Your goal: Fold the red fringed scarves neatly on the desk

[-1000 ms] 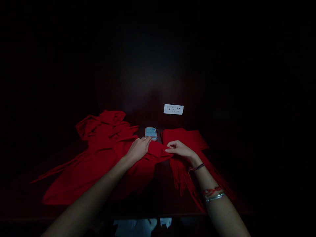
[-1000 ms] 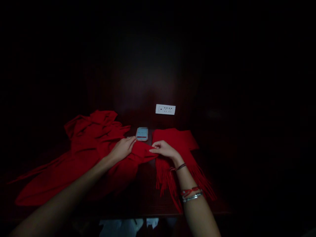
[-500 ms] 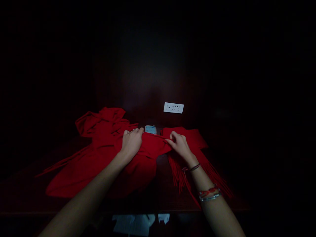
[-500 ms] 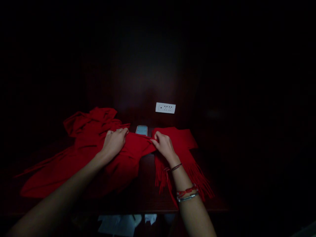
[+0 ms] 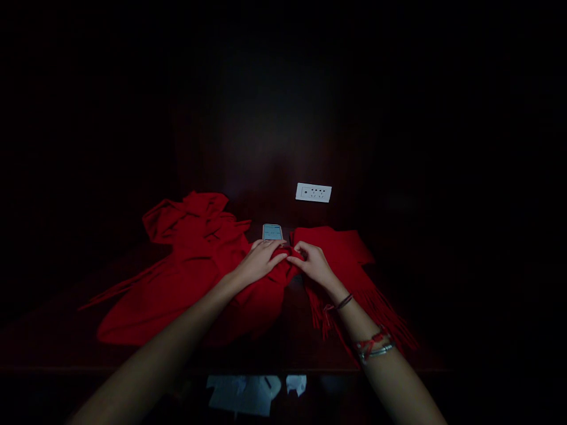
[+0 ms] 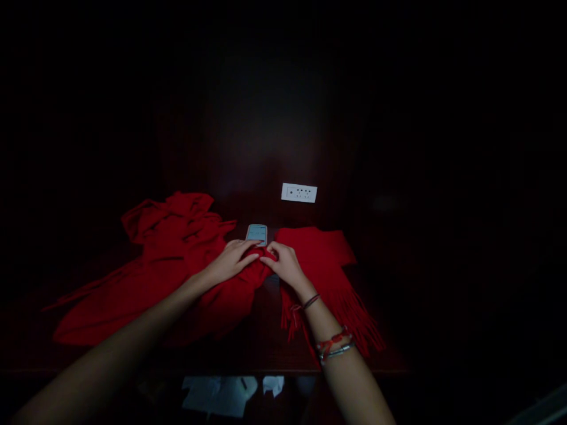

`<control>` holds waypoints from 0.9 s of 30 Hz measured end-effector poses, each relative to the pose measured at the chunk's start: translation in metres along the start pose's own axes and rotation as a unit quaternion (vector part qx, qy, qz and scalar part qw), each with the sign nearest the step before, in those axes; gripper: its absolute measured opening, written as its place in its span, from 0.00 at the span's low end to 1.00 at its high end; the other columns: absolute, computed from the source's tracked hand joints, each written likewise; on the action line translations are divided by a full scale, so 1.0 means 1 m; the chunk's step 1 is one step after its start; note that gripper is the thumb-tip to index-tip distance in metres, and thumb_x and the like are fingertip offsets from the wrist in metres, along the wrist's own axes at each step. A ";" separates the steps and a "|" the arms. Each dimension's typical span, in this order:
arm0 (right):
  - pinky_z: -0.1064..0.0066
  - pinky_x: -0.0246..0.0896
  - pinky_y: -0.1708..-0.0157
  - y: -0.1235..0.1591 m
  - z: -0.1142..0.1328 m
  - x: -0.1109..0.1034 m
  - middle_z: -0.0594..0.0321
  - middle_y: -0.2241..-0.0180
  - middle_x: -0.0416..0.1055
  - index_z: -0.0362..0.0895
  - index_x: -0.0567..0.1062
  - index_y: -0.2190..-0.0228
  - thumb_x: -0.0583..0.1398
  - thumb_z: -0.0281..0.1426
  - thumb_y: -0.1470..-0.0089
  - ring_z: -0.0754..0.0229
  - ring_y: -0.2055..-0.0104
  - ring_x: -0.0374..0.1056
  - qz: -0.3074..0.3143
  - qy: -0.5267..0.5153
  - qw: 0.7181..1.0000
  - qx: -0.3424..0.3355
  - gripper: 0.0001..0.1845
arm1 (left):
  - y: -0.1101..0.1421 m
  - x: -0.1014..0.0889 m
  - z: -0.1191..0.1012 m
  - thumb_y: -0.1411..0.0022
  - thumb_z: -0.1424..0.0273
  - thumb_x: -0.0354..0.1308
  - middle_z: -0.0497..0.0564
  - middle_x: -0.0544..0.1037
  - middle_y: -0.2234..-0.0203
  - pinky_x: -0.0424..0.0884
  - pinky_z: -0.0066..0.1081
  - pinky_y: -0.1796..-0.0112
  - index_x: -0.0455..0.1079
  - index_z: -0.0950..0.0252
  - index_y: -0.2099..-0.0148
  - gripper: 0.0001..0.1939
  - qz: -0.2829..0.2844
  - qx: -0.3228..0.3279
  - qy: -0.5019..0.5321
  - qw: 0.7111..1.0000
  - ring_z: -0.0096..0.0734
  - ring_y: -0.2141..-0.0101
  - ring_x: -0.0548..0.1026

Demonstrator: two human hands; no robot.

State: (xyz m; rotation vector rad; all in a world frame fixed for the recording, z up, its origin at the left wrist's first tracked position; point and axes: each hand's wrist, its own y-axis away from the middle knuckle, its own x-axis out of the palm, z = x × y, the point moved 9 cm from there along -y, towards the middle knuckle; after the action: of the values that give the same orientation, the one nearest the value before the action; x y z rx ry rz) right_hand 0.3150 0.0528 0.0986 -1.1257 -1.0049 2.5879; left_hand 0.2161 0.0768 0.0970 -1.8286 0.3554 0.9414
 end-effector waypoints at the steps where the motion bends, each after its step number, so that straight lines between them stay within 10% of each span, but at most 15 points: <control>1: 0.77 0.45 0.78 0.000 0.000 -0.001 0.70 0.82 0.57 0.43 0.64 0.80 0.59 0.35 0.59 0.68 0.78 0.52 -0.005 -0.017 1.000 0.003 0.10 | 0.000 0.004 0.001 0.42 0.67 0.45 0.52 0.70 0.60 0.60 0.30 0.58 0.60 0.64 0.53 0.16 0.009 0.003 0.037 0.999 0.31 0.59 0.66; 9: 0.76 0.47 0.78 0.002 -0.023 0.017 0.69 0.81 0.58 0.40 0.70 0.75 0.60 0.38 0.62 0.69 0.79 0.53 0.109 -0.198 0.970 0.088 0.13 | 0.001 -0.005 0.013 0.45 0.67 0.48 0.49 0.73 0.67 0.62 0.26 0.61 0.68 0.66 0.64 0.11 0.006 -0.038 0.166 0.985 0.30 0.64 0.70; 16: 0.77 0.46 0.79 0.000 -0.018 0.002 0.70 0.81 0.59 0.42 0.67 0.79 0.60 0.37 0.63 0.70 0.79 0.52 0.027 -0.206 0.974 0.084 0.12 | -0.001 -0.009 0.007 0.45 0.64 0.48 0.48 0.74 0.70 0.63 0.26 0.63 0.69 0.66 0.68 0.12 0.012 -0.053 0.163 0.985 0.29 0.67 0.70; 23: 0.77 0.44 0.80 0.013 -0.016 0.033 0.71 0.83 0.57 0.39 0.67 0.80 0.59 0.39 0.62 0.71 0.80 0.51 0.236 -0.226 0.938 0.111 0.14 | -0.004 -0.026 0.031 0.47 0.69 0.47 0.49 0.70 0.73 0.62 0.27 0.64 0.66 0.67 0.73 0.09 -0.088 -0.096 0.168 0.977 0.29 0.68 0.67; 27: 0.77 0.42 0.80 0.004 -0.021 0.014 0.72 0.84 0.54 0.41 0.62 0.84 0.60 0.38 0.63 0.71 0.80 0.49 0.154 -0.208 0.961 0.100 0.15 | 0.003 -0.039 0.068 0.45 0.67 0.44 0.47 0.69 0.78 0.63 0.26 0.69 0.64 0.68 0.73 0.12 -0.132 -0.199 0.153 0.959 0.29 0.73 0.67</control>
State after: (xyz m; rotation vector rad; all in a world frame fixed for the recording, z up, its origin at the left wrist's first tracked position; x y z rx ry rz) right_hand 0.3204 0.0655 0.0774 -0.7520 -0.6439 3.1804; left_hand 0.1588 0.1279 0.1106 -2.3328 0.1056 0.5687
